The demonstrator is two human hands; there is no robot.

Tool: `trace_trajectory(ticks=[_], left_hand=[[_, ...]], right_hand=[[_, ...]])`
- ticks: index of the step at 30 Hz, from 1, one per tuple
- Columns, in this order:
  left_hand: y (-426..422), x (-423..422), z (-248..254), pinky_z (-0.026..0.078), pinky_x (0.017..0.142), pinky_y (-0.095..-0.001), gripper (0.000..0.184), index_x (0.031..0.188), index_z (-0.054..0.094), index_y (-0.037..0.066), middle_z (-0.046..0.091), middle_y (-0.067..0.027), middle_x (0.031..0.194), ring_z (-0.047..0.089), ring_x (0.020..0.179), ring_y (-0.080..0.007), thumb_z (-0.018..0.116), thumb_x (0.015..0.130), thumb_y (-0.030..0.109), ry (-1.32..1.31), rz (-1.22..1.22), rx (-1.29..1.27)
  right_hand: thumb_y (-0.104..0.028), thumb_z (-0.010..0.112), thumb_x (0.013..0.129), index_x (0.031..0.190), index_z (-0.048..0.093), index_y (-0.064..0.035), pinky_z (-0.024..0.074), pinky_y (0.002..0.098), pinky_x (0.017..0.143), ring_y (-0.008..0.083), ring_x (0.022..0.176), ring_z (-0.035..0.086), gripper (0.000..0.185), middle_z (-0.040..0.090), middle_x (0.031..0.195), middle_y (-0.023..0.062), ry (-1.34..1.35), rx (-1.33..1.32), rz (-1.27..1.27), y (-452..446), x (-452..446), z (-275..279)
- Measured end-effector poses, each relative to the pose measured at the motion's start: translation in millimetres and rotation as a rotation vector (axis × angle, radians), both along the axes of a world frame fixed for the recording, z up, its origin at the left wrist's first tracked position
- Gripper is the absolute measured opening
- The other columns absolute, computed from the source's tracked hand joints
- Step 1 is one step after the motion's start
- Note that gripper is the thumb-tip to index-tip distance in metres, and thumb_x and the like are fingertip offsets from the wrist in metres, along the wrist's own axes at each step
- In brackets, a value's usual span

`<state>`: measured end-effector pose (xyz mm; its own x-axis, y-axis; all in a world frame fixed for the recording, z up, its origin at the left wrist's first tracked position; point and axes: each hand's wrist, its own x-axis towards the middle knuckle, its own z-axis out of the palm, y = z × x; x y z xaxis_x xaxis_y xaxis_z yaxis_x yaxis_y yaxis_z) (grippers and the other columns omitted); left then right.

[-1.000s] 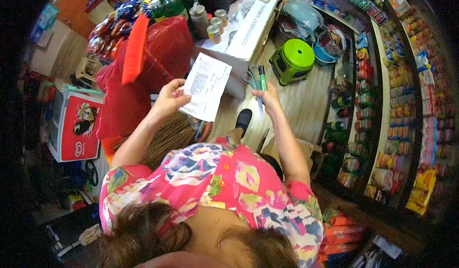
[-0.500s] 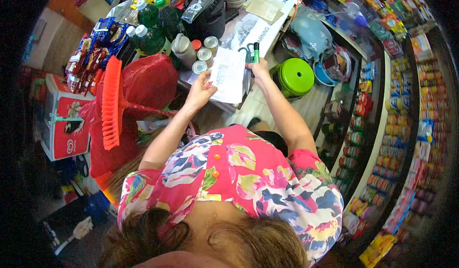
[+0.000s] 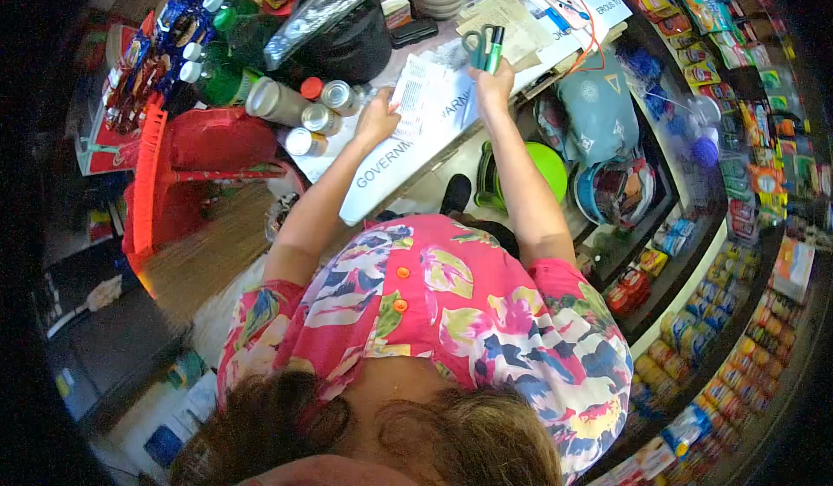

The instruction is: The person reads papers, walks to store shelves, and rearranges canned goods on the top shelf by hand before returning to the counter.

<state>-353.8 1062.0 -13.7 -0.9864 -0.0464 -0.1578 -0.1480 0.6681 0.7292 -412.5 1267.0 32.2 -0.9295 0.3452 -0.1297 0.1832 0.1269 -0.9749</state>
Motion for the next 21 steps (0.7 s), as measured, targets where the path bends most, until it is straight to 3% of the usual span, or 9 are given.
trace_trajectory(ticks=[6, 9, 10, 13, 14, 17, 18, 20, 21], left_hand=[[76.6, -46.3, 0.9, 0.046, 0.077, -0.0439, 0.043, 0.114, 0.053, 0.009, 0.064, -0.0192, 0.092, 0.06, 0.091, -0.0357, 0.056, 0.071, 0.006, 0.045, 0.032, 0.034], [100.1, -60.2, 14.1, 0.046, 0.077, -0.0437, 0.043, 0.115, 0.052, 0.009, 0.064, -0.0202, 0.092, 0.06, 0.091, -0.036, 0.055, 0.071, 0.006, 0.118, 0.015, 0.028], [103.5, -66.9, 19.3, 0.047, 0.077, -0.0436, 0.045, 0.116, 0.051, 0.009, 0.064, -0.0209, 0.092, 0.06, 0.091, -0.0369, 0.054, 0.071, 0.005, 0.083, 0.017, 0.097], [107.1, -95.9, 17.2, 0.047, 0.081, -0.0382, 0.055, 0.121, 0.047, 0.008, 0.065, -0.0174, 0.095, 0.062, 0.091, -0.0316, 0.064, 0.069, 0.012, 0.016, 0.037, 0.006], [104.2, -99.1, 17.6, 0.045, 0.085, -0.0391, 0.06, 0.124, 0.043, 0.005, 0.06, -0.0217, 0.105, 0.058, 0.097, -0.0343, 0.065, 0.068, 0.015, 0.048, 0.001, 0.046], [107.6, -90.3, 16.7, 0.041, 0.089, -0.0444, 0.057, 0.12, 0.044, 0.002, 0.051, -0.0282, 0.11, 0.049, 0.106, -0.0406, 0.062, 0.069, 0.019, 0.234, 0.152, -0.048], [104.6, -87.0, 26.5, 0.037, 0.093, -0.045, 0.058, 0.123, 0.04, 0.001, 0.044, -0.0295, 0.113, 0.043, 0.112, -0.0425, 0.059, 0.071, 0.017, 0.141, 0.163, -0.014], [92.5, -74.7, 14.1, 0.037, 0.093, -0.0455, 0.058, 0.125, 0.039, 0.001, 0.045, -0.0292, 0.11, 0.044, 0.108, -0.043, 0.057, 0.072, 0.017, 0.25, 0.145, 0.017], [87.0, -65.1, 8.7, 0.036, 0.093, -0.0458, 0.057, 0.126, 0.039, 0.001, 0.046, -0.0291, 0.109, 0.045, 0.106, -0.0433, 0.055, 0.073, 0.016, 0.301, 0.139, 0.036]], right_hand=[[0.0, 0.068, 0.066, 0.081, 0.055, -0.0098, 0.0386, 0.0297, 0.05, 0.0132, 0.058, 0.052, 0.022, 0.058, 0.069, 0.001, -0.203, -0.242, 0.104, 16.0, -18.0, -19.3], [0.001, 0.068, 0.067, 0.08, 0.056, -0.0082, 0.0402, 0.0299, 0.051, 0.0134, 0.061, 0.054, 0.02, 0.059, 0.071, 0.0024, -0.112, -0.292, 0.056, 23.3, -27.1, -21.8], [0.011, 0.066, 0.061, 0.078, 0.056, -0.002, 0.0461, 0.0317, 0.056, 0.0175, 0.06, 0.056, 0.024, 0.059, 0.07, 0.0066, -0.014, -0.467, 0.02, 21.9, -37.2, -26.4], [0.004, 0.069, 0.062, 0.082, 0.056, 0.0002, 0.0468, 0.0338, 0.059, 0.0193, 0.063, 0.058, 0.024, 0.061, 0.074, 0.01, -0.004, -0.304, 0.047, 23.1, -69.7, -40.6], [0.001, 0.069, 0.063, 0.084, 0.056, 0.001, 0.0471, 0.0346, 0.061, 0.0212, 0.065, 0.059, 0.025, 0.062, 0.075, 0.012, -0.055, -0.202, 0.1, 25.4, -82.1, -46.5], [-0.006, 0.071, 0.064, 0.09, 0.056, 0.0034, 0.0476, 0.0369, 0.067, 0.027, 0.073, 0.062, 0.032, 0.063, 0.08, 0.0177, -0.14, 0.088, 0.196, 36.9, -87.2, -57.0], [-0.009, 0.071, 0.063, 0.091, 0.056, 0.004, 0.0474, 0.0374, 0.07, 0.0291, 0.075, 0.062, 0.035, 0.063, 0.082, 0.0194, -0.127, 0.164, 0.197, 38.2, -84.4, -52.4], [-0.011, 0.071, 0.062, 0.096, 0.055, 0.0059, 0.0467, 0.039, 0.075, 0.0351, 0.082, 0.062, 0.042, 0.063, 0.087, 0.0234, -0.112, 0.262, 0.229, 40.3, -83.1, -44.2], [-0.01, 0.071, 0.062, 0.096, 0.054, 0.0067, 0.047, 0.0375, 0.068, 0.0312, 0.075, 0.061, 0.041, 0.062, 0.082, 0.021, -0.075, 0.318, 0.218, 41.2, -83.5, -46.5]])
